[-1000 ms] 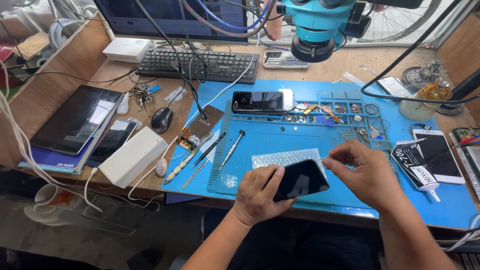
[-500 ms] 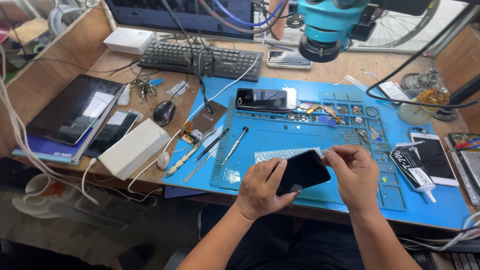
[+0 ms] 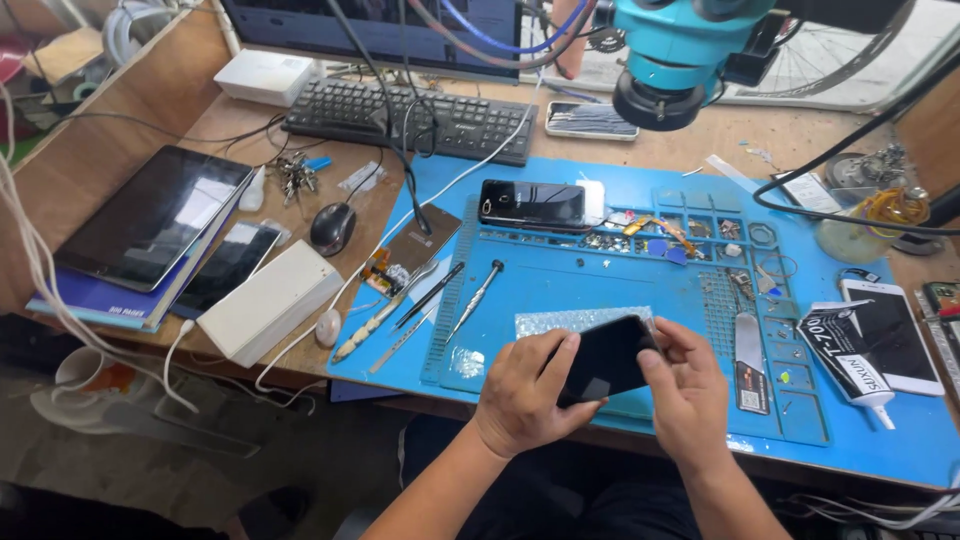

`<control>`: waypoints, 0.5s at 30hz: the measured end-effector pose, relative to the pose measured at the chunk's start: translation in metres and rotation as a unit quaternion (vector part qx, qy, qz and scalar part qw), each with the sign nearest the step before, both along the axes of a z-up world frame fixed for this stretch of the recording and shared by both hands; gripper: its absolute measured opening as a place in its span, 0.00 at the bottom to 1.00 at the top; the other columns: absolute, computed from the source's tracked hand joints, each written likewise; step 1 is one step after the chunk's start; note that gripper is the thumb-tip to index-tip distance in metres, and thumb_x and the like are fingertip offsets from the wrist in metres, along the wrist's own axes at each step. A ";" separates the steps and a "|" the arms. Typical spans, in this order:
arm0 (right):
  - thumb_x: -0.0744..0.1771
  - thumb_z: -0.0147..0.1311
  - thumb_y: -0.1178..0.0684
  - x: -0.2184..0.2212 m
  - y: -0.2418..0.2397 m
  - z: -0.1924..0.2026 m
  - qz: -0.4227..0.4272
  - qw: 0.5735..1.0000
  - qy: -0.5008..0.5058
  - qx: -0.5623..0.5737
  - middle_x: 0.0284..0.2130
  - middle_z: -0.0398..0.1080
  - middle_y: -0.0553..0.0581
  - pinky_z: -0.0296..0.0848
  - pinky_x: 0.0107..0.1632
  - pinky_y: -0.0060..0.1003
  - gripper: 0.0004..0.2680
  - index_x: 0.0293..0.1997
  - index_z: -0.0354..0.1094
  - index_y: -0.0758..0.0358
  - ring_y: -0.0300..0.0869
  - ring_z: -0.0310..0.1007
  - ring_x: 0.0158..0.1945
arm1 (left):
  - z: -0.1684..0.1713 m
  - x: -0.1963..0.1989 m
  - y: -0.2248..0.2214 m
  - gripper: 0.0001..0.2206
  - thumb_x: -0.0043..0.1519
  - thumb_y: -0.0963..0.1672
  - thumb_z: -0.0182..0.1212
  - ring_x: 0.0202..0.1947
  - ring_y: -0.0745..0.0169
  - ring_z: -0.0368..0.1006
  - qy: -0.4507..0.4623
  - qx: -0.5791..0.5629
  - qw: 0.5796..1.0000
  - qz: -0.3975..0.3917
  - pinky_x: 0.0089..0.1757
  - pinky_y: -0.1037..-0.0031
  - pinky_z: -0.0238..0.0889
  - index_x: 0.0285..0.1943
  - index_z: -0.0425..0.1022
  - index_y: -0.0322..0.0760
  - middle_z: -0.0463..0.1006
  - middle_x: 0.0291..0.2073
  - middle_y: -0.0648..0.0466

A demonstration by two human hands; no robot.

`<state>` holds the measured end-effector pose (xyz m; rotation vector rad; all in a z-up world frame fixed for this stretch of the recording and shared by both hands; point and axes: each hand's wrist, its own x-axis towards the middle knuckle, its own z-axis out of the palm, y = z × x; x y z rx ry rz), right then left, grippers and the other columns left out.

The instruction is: The person handles small components and a smartphone motherboard on a blue work mat, then picks up a black smartphone and connects a white charging cable to its port. The person holds the phone while it charges and briefly looks at the screen.

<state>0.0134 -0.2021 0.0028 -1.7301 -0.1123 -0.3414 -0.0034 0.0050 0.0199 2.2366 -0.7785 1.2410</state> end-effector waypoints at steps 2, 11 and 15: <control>0.68 0.52 0.60 -0.004 0.002 -0.004 0.007 0.999 0.019 0.027 0.49 0.72 0.61 0.73 0.57 0.34 0.18 0.66 0.60 0.64 0.43 0.74 0.55 | 0.000 0.001 -0.001 0.27 0.66 0.55 0.62 0.43 0.48 0.79 -0.004 -0.005 1.000 -0.006 0.36 0.64 0.71 0.60 0.70 0.27 0.76 0.50 0.39; 0.67 0.54 0.50 -0.006 -0.001 0.018 -0.017 0.984 -0.035 -0.172 0.49 0.79 0.56 0.79 0.50 0.36 0.15 0.60 0.71 0.58 0.44 0.80 0.51 | -0.004 0.000 -0.003 0.28 0.68 0.57 0.54 0.41 0.47 0.79 -0.019 -0.005 1.000 0.004 0.36 0.65 0.73 0.59 0.71 0.26 0.76 0.50 0.39; 0.66 0.55 0.53 -0.009 -0.002 0.019 0.062 0.993 0.009 -0.096 0.59 0.71 0.59 0.74 0.59 0.40 0.19 0.66 0.64 0.58 0.46 0.74 0.60 | -0.008 0.000 -0.006 0.29 0.67 0.58 0.57 0.44 0.45 0.78 -0.014 -0.002 1.000 0.024 0.39 0.63 0.73 0.60 0.71 0.28 0.77 0.50 0.39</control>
